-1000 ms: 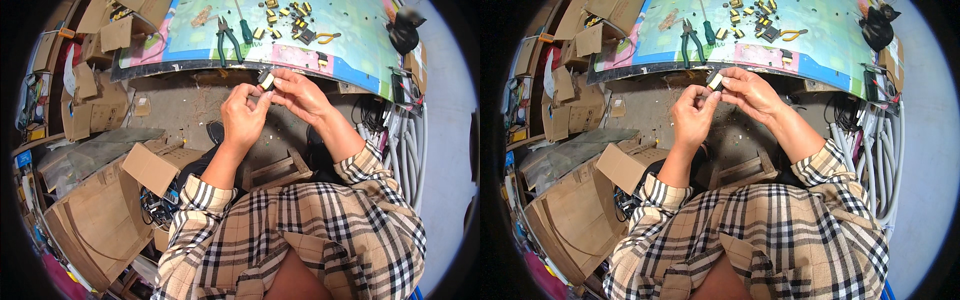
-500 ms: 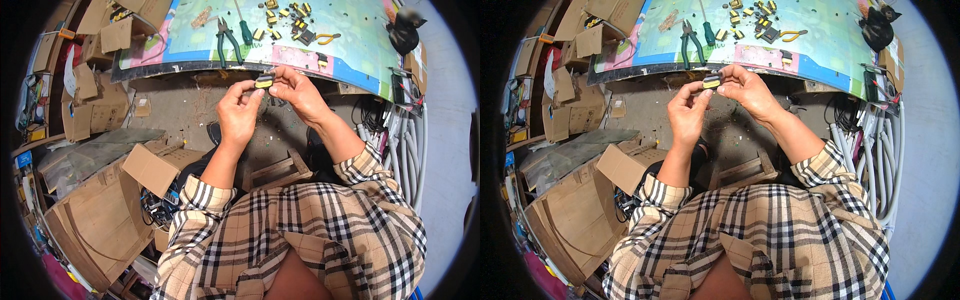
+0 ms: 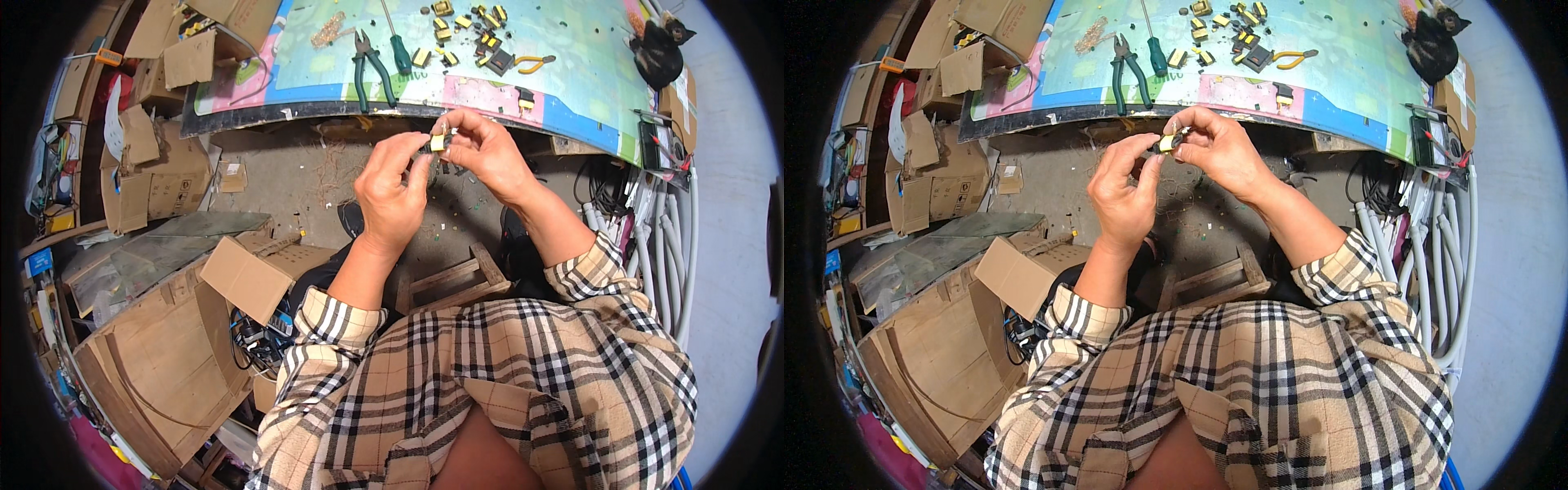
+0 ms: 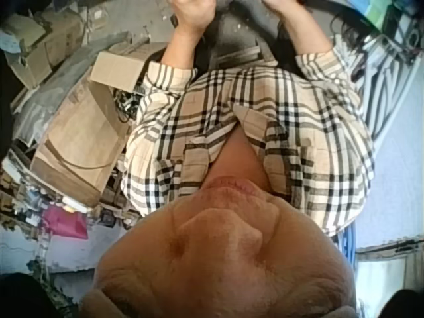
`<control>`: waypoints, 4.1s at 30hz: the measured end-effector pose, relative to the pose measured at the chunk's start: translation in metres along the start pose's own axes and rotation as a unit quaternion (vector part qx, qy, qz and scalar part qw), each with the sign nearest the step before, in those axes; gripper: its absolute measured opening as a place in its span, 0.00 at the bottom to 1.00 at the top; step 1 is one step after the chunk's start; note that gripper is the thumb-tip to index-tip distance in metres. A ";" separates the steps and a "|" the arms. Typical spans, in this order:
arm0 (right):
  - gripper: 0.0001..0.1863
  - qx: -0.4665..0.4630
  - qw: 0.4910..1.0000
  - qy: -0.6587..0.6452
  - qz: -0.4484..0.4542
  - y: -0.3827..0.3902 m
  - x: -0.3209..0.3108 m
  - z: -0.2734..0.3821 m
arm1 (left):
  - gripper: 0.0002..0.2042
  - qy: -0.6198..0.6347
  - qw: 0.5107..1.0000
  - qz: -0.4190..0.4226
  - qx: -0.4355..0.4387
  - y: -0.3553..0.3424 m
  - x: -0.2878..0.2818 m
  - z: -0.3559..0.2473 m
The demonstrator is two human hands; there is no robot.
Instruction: The person works at a cluttered workbench, using pliers and a hammer to strip wires and break apart small yellow and black electronic components. They repeatedly twist wires, cut with pliers, and strike components with a hammer, placing broken pieces on the table.
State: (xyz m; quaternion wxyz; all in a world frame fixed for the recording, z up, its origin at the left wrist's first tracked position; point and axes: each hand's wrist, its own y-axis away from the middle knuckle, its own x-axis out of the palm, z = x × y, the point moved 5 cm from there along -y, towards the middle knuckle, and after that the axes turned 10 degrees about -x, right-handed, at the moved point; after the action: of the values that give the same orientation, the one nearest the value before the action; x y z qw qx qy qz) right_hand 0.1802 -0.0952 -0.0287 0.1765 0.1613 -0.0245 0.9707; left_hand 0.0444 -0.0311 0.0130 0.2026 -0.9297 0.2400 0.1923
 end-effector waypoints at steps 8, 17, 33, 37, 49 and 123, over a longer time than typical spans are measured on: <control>0.12 -0.033 0.999 0.040 0.004 0.000 0.001 0.004 | 0.13 -0.049 0.998 -0.011 0.042 0.002 0.001 0.002; 0.12 -0.134 0.972 0.194 -0.003 0.001 -0.002 0.016 | 0.11 0.177 0.965 0.065 -0.184 0.004 0.005 0.017; 0.10 -0.273 0.866 0.418 -0.002 0.003 -0.005 0.047 | 0.09 0.351 0.852 0.163 -0.353 0.005 0.021 0.040; 0.05 -0.308 0.888 0.303 -0.159 0.010 -0.060 0.119 | 0.10 0.297 0.879 0.146 -0.343 0.009 0.023 0.056; 0.10 0.167 0.895 0.324 -0.256 0.196 -0.300 -0.156 | 0.10 0.260 0.826 0.219 -0.449 0.041 0.098 0.099; 0.11 0.274 0.769 0.578 -0.006 0.195 -0.169 -0.149 | 0.10 0.092 0.799 0.090 -0.588 0.225 0.324 0.276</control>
State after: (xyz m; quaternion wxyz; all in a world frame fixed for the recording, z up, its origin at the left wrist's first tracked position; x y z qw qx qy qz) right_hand 0.2161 -0.3184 -0.2218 0.1115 -0.3885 0.3496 0.8452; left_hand 0.1172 -0.2018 -0.4309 -0.4242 -0.8577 0.1813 0.2271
